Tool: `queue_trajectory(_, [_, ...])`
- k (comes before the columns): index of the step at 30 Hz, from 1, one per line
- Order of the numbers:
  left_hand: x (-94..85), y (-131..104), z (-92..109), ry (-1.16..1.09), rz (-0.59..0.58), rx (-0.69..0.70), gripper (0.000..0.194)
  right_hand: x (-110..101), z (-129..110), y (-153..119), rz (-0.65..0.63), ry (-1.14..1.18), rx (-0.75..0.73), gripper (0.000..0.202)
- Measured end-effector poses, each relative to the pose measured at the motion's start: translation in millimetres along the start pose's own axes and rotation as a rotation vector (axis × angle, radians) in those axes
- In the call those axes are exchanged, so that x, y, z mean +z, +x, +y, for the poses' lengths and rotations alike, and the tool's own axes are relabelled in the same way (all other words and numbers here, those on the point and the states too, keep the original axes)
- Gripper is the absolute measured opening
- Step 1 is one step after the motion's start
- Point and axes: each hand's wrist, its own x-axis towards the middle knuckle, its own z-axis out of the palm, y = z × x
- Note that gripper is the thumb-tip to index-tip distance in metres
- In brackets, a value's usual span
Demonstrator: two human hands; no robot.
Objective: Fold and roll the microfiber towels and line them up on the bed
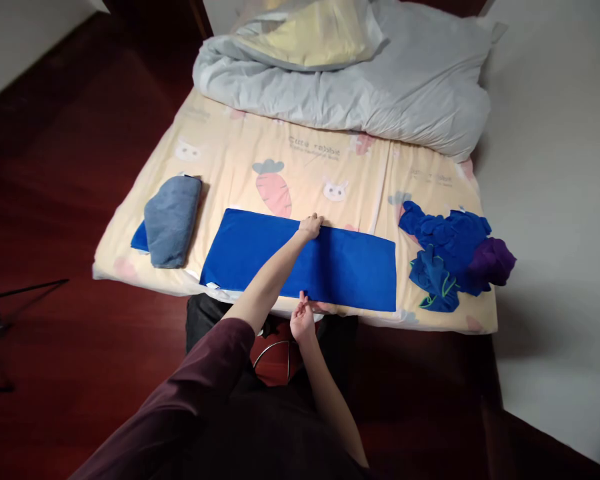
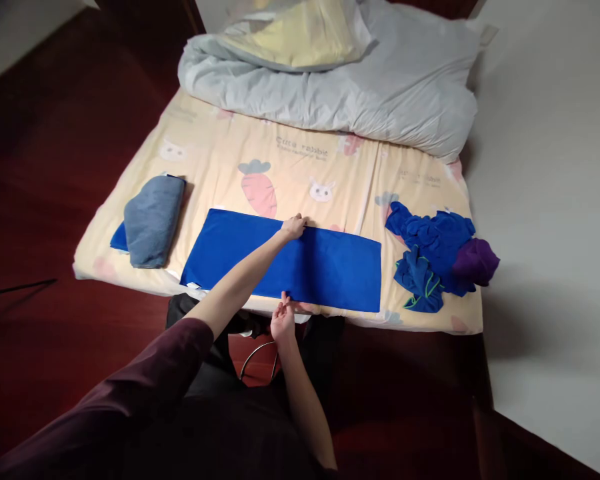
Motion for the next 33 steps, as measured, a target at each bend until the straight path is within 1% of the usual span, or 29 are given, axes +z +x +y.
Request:
queue_trajectory(3, [-3.9,4.4,4.1,-0.007,-0.011,-0.036,0.036,-0.6,1.0,0.1,-0.021,-0.011,-0.01,0.021])
queue_trajectory(6, [-8.7,6.3,7.5,-0.014,-0.014,-0.046,0.031,-1.8,2.2,-1.1,-0.03,0.002,-0.003,0.02])
queue_trajectory(9, [-12.5,6.0,8.5,-0.018,-0.004,-0.059,0.032,-1.2,1.8,-4.7,-0.024,0.029,0.014,0.017])
queue_trajectory(14, [-15.5,2.6,6.6,-0.081,0.052,-0.061,0.04,3.3,-1.0,-12.7,-0.022,0.036,-0.002,0.016])
queue_trajectory(18, [-17.3,-0.9,6.4,-0.197,0.1,-0.061,0.038,3.9,-0.2,-19.5,-0.02,0.061,-0.008,0.016])
queue_trajectory(21, [-22.1,-5.9,8.1,-0.277,0.154,-0.038,0.037,1.2,2.1,-26.1,-0.031,0.04,-0.026,0.019])
queue_trajectory(23, [-28.6,-12.5,10.2,-0.306,0.187,-0.024,0.035,-1.5,4.0,-31.4,-0.051,0.013,-0.058,0.018])
queue_trajectory(26, [-43.8,-28.7,15.1,-0.339,0.221,-0.01,0.031,-6.0,6.3,-40.8,-0.077,-0.015,-0.164,0.016])
queue_trajectory(29, [-62.9,-50.5,23.3,-0.41,0.257,0.003,0.026,-11.7,4.5,-52.2,-0.069,-0.049,-0.302,0.024])
queue_trajectory(33, [-87.1,-84.2,37.6,-0.504,0.276,0.049,0.021,-24.0,-9.5,-71.5,-0.047,-0.131,-0.452,0.036])
